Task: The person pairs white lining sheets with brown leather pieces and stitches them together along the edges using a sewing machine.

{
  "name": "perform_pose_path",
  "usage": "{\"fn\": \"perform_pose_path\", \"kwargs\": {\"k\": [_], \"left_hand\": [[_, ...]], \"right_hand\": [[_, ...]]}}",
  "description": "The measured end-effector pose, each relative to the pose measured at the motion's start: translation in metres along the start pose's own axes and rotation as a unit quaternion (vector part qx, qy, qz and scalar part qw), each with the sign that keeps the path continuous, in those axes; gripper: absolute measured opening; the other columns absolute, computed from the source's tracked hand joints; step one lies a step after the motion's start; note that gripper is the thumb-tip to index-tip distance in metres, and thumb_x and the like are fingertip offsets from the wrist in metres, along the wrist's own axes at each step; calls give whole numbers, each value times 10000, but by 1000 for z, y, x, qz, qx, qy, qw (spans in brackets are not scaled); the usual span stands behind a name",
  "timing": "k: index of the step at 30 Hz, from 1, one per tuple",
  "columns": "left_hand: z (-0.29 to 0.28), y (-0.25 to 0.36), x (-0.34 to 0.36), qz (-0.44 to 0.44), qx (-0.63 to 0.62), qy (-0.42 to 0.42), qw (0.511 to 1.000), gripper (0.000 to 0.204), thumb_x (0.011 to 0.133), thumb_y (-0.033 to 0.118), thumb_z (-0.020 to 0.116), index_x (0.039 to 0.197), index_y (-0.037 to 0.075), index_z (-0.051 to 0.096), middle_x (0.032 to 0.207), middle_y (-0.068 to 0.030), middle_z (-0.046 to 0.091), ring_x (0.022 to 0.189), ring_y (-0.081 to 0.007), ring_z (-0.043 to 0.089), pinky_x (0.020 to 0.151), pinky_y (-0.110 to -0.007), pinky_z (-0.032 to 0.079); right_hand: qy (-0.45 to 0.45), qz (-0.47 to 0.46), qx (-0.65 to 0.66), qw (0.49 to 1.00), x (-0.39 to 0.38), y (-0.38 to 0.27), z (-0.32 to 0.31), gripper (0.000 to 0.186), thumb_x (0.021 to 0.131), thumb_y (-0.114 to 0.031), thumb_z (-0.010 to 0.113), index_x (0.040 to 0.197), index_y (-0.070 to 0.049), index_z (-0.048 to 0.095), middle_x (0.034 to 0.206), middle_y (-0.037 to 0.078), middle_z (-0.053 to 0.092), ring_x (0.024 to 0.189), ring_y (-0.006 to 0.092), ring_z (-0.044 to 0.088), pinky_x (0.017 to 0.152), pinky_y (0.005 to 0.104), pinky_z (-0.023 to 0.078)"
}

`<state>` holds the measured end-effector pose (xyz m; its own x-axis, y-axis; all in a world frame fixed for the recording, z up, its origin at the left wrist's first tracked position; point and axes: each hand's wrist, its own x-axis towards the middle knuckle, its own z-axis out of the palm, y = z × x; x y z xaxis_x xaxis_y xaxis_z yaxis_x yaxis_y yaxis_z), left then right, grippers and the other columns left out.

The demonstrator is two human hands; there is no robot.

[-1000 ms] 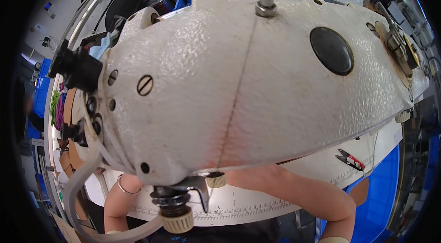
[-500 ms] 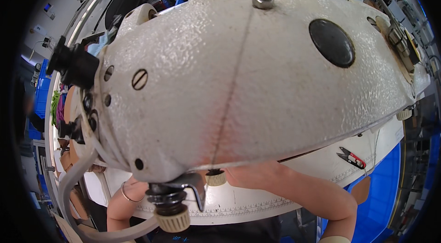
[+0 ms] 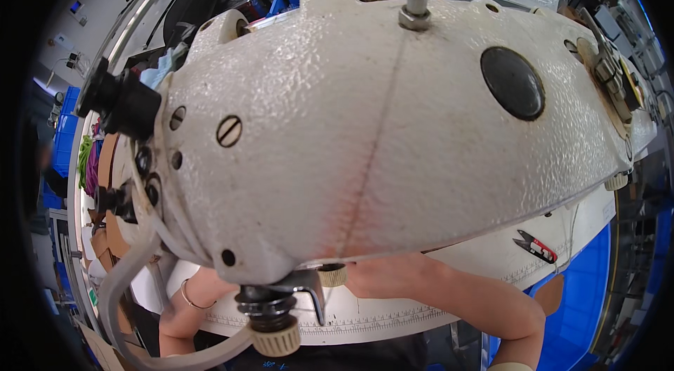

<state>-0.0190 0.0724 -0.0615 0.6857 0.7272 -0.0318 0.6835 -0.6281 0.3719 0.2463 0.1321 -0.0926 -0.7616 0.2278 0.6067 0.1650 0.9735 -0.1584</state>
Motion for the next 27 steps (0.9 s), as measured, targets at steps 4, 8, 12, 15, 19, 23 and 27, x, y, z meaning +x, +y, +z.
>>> {"fn": "perform_pose_path", "kwargs": {"k": [4,8,12,15,19,23,27], "left_hand": [[5,-8,11,-26,-170,98,980,363,684,52,693,1047,32,689,1019,-202,665,1054,-385,605,944,-461,460],[7,-16,26,-6,-127,155,980,345,685,40,685,1030,42,691,1031,-193,661,1045,-380,604,925,-461,466],[-7,-17,33,26,-66,195,978,340,689,47,682,1029,39,688,1030,-185,662,1029,-365,611,896,-460,477],[-21,-10,39,45,-13,215,975,336,692,52,680,1028,38,686,1029,-179,664,1017,-354,615,874,-459,484],[-40,2,41,62,76,238,966,332,696,59,677,1027,35,683,1028,-172,665,1001,-339,622,845,-458,495],[-37,9,43,70,184,266,944,328,700,66,673,1027,33,680,1026,-164,667,984,-325,628,816,-457,506],[-16,6,45,40,-7,205,978,338,687,23,665,1023,-18,658,1053,-187,652,989,-382,611,837,-439,507]], "right_hand": [[30,125,78,989,1,-3,9,171,660,-161,596,741,-10,608,785,135,585,645,284,598,588,427,473],[-60,173,77,980,4,-5,-7,151,684,-151,590,751,-18,617,780,145,605,669,298,623,566,439,472],[-108,226,75,965,11,-6,-17,156,701,-143,588,788,-25,641,749,148,632,668,316,642,552,456,481],[-86,247,55,964,15,-8,-10,157,699,-142,591,790,-25,644,738,143,638,656,320,642,559,454,488],[-52,253,35,965,7,-4,7,155,698,-142,592,786,-26,643,741,141,639,656,322,641,570,457,490],[-43,230,15,972,-11,-3,17,152,698,-142,591,783,-25,641,742,142,640,661,324,642,578,470,488],[-28,169,-39,984,-15,-5,18,150,699,-142,590,779,-25,639,743,143,641,667,326,644,586,483,487]]}}
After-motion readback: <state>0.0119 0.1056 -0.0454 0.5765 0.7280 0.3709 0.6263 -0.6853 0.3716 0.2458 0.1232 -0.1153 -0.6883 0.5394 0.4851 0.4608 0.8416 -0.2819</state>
